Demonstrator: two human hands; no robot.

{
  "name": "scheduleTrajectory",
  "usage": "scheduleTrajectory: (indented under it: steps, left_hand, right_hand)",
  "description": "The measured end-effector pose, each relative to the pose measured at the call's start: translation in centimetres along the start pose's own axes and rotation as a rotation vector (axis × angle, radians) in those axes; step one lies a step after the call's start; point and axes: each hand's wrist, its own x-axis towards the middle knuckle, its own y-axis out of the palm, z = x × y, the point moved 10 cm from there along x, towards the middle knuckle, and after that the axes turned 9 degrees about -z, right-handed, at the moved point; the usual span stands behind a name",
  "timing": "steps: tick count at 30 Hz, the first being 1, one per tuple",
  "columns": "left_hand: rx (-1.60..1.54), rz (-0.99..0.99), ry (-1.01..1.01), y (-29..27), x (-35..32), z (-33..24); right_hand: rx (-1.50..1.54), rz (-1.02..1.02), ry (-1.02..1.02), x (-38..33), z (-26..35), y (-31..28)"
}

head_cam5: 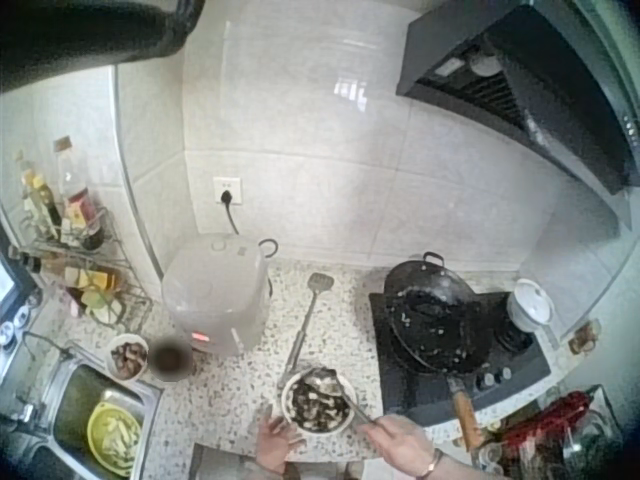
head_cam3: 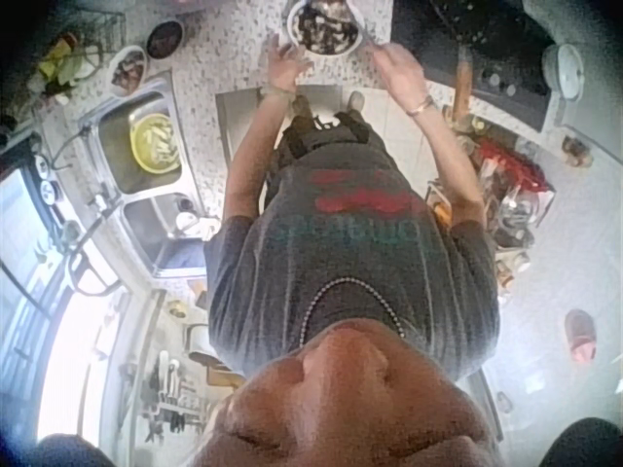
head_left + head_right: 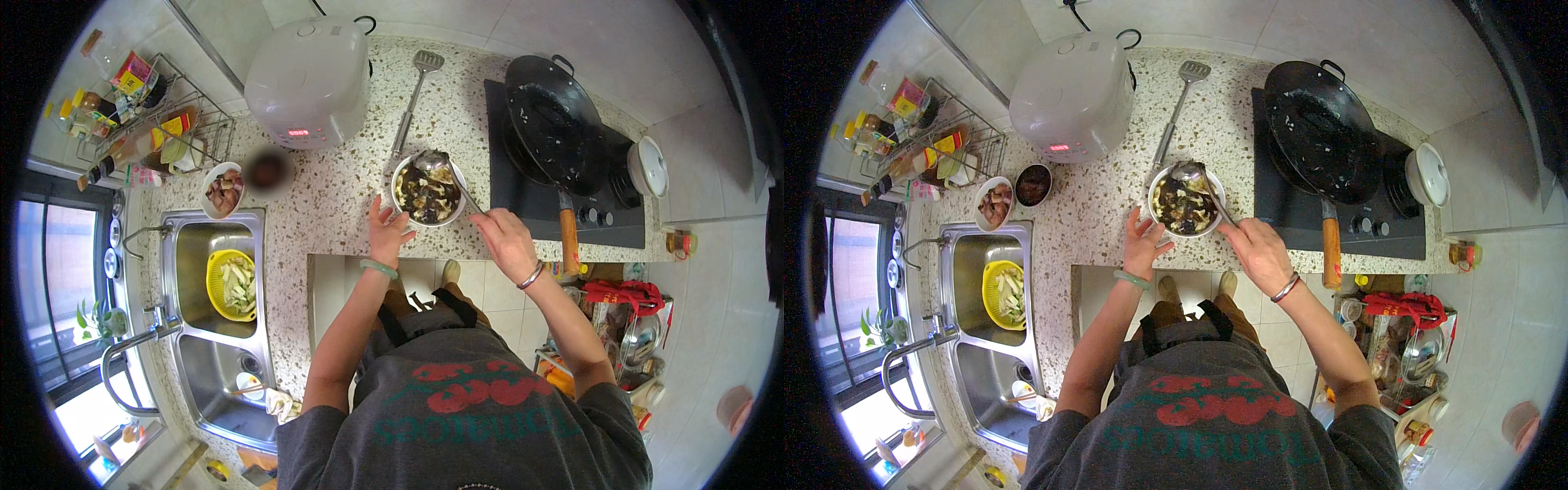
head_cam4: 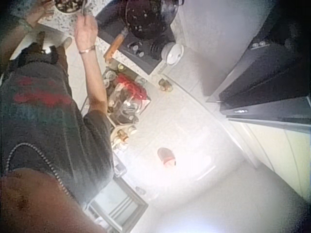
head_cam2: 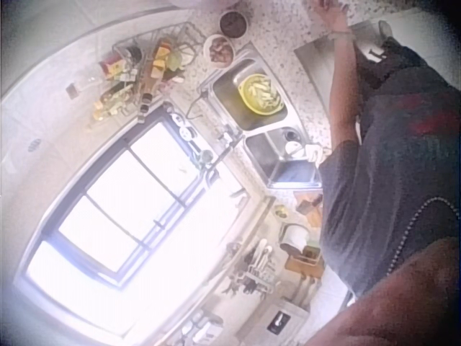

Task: The person pours beaten eggs from a bowl into a hot wok and scrambles them with a ladle. After the eggs are cooked, the person transfers them from the wok into a bowl containing other ingredients.

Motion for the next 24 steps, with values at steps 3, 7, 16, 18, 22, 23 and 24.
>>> scheduleTrajectory:
  steps: [3,7,16,18,22,23,24]
  left_hand:
    - [-0.022,0.012,-0.013,0.0,0.1,0.0]
    - [-0.027,0.014,-0.011,0.0,0.1,0.0]
    - [-0.044,0.013,-0.001,-0.1,0.4,0.1]
    - [-0.036,0.015,-0.003,0.0,0.3,0.0]
    - [-0.029,0.021,0.000,-0.1,0.4,0.0]
    - [-0.024,0.021,-0.002,-0.1,0.4,0.0]
    - [-0.020,0.021,-0.003,-0.1,0.4,-0.1]
  right_hand:
    - [-0.042,0.034,-0.043,-0.6,-0.4,1.4]
    - [-0.058,0.087,0.009,-1.8,-1.0,3.1]
    - [0.453,-0.011,0.650,-3.7,-4.2,3.2]
    - [0.675,-0.014,0.891,-5.1,-6.0,4.4]
    - [0.985,-0.069,1.116,-5.5,-7.3,5.1]
    - [0.959,-0.072,1.111,-5.1,-7.4,4.7]
    - [0.932,-0.065,1.088,-4.7,-7.2,4.2]
